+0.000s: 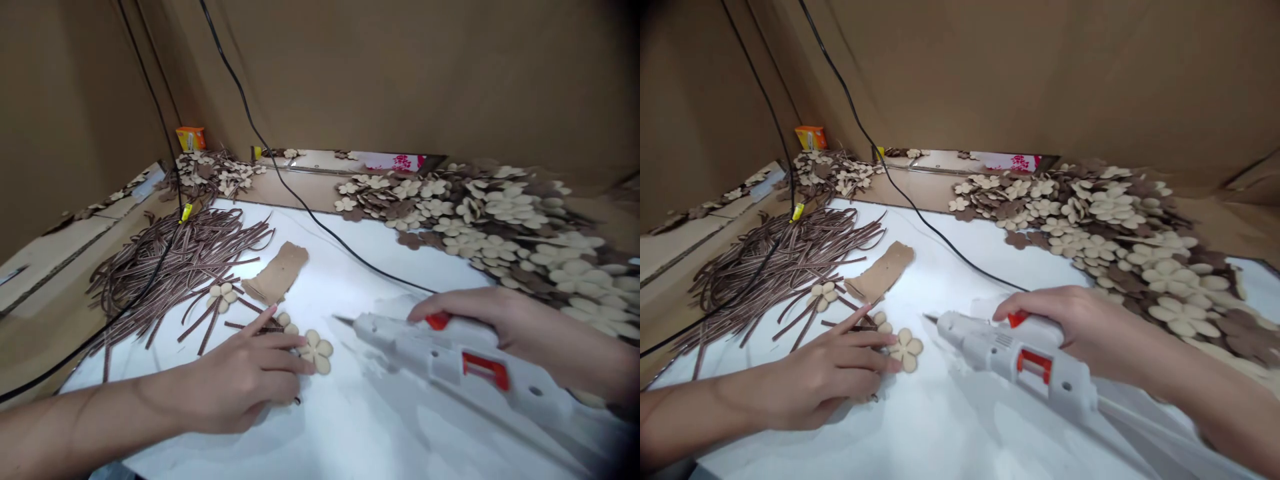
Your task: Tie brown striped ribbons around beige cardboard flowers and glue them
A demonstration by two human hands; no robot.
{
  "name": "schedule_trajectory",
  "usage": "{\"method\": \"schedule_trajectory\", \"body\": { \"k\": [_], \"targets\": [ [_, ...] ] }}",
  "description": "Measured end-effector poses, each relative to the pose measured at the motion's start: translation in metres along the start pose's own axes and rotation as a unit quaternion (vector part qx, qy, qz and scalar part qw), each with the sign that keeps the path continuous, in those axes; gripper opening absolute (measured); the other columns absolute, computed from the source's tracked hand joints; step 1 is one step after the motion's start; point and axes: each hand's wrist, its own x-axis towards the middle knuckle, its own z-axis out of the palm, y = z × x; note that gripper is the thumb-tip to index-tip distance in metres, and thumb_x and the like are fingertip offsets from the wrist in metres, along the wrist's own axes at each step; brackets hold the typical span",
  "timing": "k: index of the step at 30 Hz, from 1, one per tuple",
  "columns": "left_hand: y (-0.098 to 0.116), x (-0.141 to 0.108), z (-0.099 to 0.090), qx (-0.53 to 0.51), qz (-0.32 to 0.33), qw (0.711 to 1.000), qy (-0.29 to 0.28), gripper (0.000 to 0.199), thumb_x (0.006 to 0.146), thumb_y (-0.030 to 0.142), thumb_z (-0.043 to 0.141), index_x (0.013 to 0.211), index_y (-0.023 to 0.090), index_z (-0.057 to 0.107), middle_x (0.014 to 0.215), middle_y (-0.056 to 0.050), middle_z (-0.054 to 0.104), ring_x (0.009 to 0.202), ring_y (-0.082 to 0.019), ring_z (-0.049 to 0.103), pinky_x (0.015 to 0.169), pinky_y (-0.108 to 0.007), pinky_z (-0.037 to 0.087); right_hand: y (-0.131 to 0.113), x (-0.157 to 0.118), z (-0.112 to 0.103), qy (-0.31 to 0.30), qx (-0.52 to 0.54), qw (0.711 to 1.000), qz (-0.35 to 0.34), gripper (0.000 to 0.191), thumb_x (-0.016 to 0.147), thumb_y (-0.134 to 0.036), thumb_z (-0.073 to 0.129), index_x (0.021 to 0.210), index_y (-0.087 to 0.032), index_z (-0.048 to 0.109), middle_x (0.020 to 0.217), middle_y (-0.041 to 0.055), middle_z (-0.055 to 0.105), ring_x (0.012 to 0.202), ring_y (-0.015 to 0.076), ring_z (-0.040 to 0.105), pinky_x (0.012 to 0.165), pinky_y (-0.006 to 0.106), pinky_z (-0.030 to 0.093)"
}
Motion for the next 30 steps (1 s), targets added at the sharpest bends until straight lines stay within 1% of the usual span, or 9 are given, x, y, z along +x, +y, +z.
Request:
{"method": "schedule_trajectory", "body": {
  "k": [2,6,9,12,17,20,24,26,30],
  "targets": [
    [0.000,-0.001,0.001,0.000,-0.004,1.000,0.002,0.021,0.082,0.006,0.044,0.087,0.019,0.060,0.120,0.000,0.062,0.126,-0.019,0.041,0.113,-0.036,-0.007,0.010,0.003,-0.012,0.023,-0.049,0.998,0.032,0.052,0.056,-0.008,0.045,0.099,-0.032,0.062,0.102,0.0012,0.066,0.091,0.0220,0.062,0.075,0.030,0.048],
    [0.001,-0.004,0.003,-0.010,-0.002,0.999,0.043,0.020,0.080,0.004,0.047,0.081,0.020,0.059,0.121,-0.001,0.061,0.128,-0.022,0.038,0.113,-0.042,0.004,0.015,0.009,-0.013,0.054,-0.152,0.977,0.137,0.054,0.062,-0.007,0.046,0.112,-0.027,0.052,0.106,0.0089,0.059,0.091,0.0249,0.060,0.069,0.033,0.046],
    [0.001,-0.006,0.004,-0.039,0.004,0.992,0.117,0.023,0.075,0.000,0.046,0.080,0.018,0.060,0.108,-0.007,0.063,0.119,-0.024,0.043,0.106,-0.041,0.026,0.012,0.014,-0.002,0.034,-0.142,0.983,0.110,0.050,0.066,-0.005,0.043,0.111,-0.025,0.050,0.107,0.0095,0.056,0.093,0.0229,0.059,0.074,0.031,0.045],
    [0.004,-0.005,0.003,-0.093,-0.051,0.976,0.189,0.027,0.075,-0.001,0.043,0.084,0.017,0.062,0.093,-0.008,0.062,0.097,-0.020,0.051,0.085,-0.032,0.042,0.012,0.018,0.006,0.030,-0.163,0.984,0.069,0.048,0.069,-0.005,0.043,0.115,-0.020,0.048,0.108,0.0116,0.056,0.093,0.0237,0.059,0.078,0.033,0.045],
    [0.011,0.003,0.001,-0.271,-0.205,0.913,0.224,0.016,0.084,0.014,0.048,0.072,0.016,0.059,0.074,-0.003,0.059,0.073,-0.015,0.052,0.067,-0.026,0.040,0.022,0.021,0.015,0.065,-0.233,0.970,0.000,0.053,0.068,0.000,0.038,0.116,-0.019,0.048,0.105,0.0092,0.058,0.098,0.0229,0.056,0.080,0.032,0.045],
    [0.012,0.006,0.003,-0.389,-0.234,0.862,0.227,0.020,0.085,0.026,0.051,0.071,0.015,0.057,0.072,-0.002,0.058,0.070,-0.013,0.052,0.063,-0.023,0.038,0.021,0.022,0.014,0.081,-0.275,0.958,-0.027,0.057,0.067,0.003,0.037,0.119,-0.018,0.049,0.106,0.0099,0.057,0.102,0.0251,0.052,0.082,0.036,0.044],
    [0.013,0.008,0.005,-0.411,-0.241,0.849,0.228,0.023,0.085,0.031,0.052,0.068,0.015,0.056,0.068,0.000,0.054,0.066,-0.012,0.049,0.060,-0.021,0.036,-0.018,0.020,0.008,0.156,-0.285,0.945,-0.033,0.049,0.072,-0.001,0.039,0.119,-0.010,0.050,0.115,0.0168,0.051,0.109,0.0317,0.044,0.090,0.046,0.036],
    [0.015,0.010,0.006,-0.405,-0.240,0.854,0.221,0.022,0.084,0.030,0.053,0.069,0.015,0.057,0.069,0.000,0.054,0.067,-0.012,0.049,0.061,-0.021,0.036,-0.054,0.017,0.007,0.181,-0.198,0.962,-0.056,0.033,0.078,-0.009,0.043,0.109,-0.014,0.055,0.110,0.0134,0.053,0.106,0.0285,0.045,0.088,0.042,0.038],
    [0.019,0.014,0.007,-0.393,-0.239,0.863,0.210,0.021,0.084,0.029,0.052,0.070,0.014,0.059,0.068,0.000,0.052,0.065,-0.011,0.046,0.059,-0.021,0.034,-0.116,0.017,0.015,0.092,0.070,0.992,-0.043,0.013,0.083,-0.030,0.054,0.091,-0.023,0.060,0.093,0.0030,0.059,0.087,0.0184,0.053,0.074,0.029,0.043]
  ]
}}
